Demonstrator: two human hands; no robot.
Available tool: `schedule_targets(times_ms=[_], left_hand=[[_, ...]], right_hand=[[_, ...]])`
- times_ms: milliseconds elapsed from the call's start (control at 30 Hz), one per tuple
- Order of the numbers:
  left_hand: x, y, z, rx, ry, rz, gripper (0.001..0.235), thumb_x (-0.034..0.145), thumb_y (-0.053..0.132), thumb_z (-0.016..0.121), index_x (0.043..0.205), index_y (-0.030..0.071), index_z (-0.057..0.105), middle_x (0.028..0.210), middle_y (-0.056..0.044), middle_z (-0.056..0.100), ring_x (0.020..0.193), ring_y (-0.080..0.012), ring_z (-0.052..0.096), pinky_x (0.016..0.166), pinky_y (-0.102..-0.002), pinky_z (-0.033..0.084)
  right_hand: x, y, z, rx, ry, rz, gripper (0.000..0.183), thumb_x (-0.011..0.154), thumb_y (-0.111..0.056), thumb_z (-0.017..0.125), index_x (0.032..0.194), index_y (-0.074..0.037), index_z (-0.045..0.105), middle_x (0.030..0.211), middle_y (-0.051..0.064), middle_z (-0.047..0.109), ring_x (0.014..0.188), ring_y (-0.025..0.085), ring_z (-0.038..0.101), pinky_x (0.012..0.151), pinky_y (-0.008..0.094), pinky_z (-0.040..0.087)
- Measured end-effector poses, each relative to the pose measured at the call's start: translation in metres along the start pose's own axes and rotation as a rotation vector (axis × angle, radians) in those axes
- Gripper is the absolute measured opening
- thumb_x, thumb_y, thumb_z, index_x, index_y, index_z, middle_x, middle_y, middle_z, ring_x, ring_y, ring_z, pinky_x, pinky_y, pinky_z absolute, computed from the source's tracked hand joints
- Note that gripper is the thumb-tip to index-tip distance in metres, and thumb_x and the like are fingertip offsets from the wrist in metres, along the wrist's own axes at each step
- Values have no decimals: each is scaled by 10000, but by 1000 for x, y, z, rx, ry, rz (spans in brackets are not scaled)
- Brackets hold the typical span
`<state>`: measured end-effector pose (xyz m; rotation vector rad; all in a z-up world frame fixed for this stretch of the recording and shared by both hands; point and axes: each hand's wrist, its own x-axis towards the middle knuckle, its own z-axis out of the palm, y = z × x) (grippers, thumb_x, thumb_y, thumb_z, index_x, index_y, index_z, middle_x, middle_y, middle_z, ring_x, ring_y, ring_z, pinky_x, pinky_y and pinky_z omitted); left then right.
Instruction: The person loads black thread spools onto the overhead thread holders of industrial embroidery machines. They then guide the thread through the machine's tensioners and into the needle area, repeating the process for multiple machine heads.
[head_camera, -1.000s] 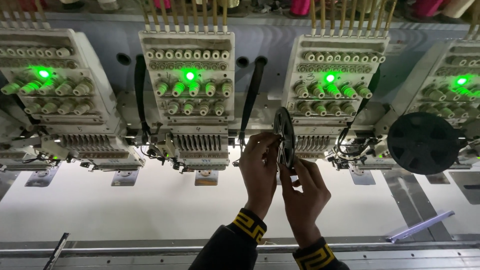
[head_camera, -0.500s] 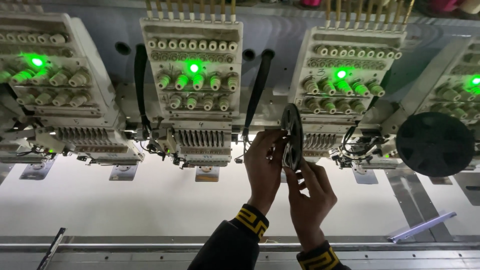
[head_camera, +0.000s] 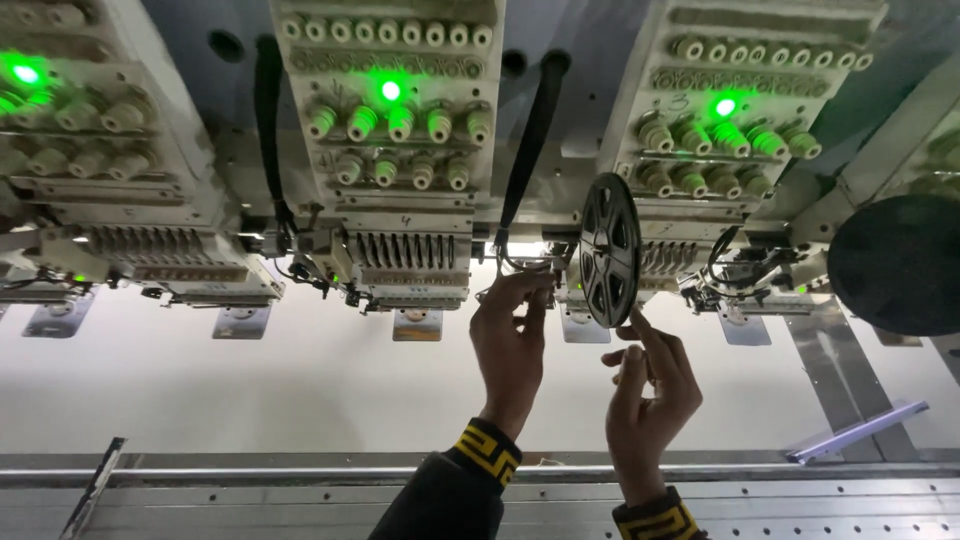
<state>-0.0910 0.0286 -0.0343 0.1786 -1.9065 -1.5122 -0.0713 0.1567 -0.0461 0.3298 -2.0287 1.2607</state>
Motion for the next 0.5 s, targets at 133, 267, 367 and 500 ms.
schedule_targets(times_ms=[133,267,367,500], left_hand=[[-21,-33,3,107,10,-21,129,967,157,631,1036,124,735,1032,-28,749,882,-168,714,559,-245,588],[-30,-51,8,76,-39,-21,145,968,152,628,1062,119,733,1031,-30,736,823,-153,697,563,-240,561],[-34,-64,15,27,-31,-42,128,944,103,669,1045,118,747,950,-42,725,692,-177,695,490,-247,554],[-42,-72,20,-28,-8,-51,151,932,70,700,1062,131,748,881,-33,711,594,-178,690,451,-250,546]], right_hand=[[-12,15,5,-34,-74,102,256,998,59,482,1142,30,692,896,114,702,569,176,690,450,236,452],[-5,26,17,-3,-163,183,60,1004,-70,607,1021,-25,641,808,61,666,547,142,678,512,253,498],[-4,49,26,44,-156,178,110,960,-18,676,1067,4,670,787,80,634,549,166,658,517,290,529],[-7,76,37,116,-148,179,185,905,32,777,1082,-6,742,827,80,637,545,168,623,512,298,554]])
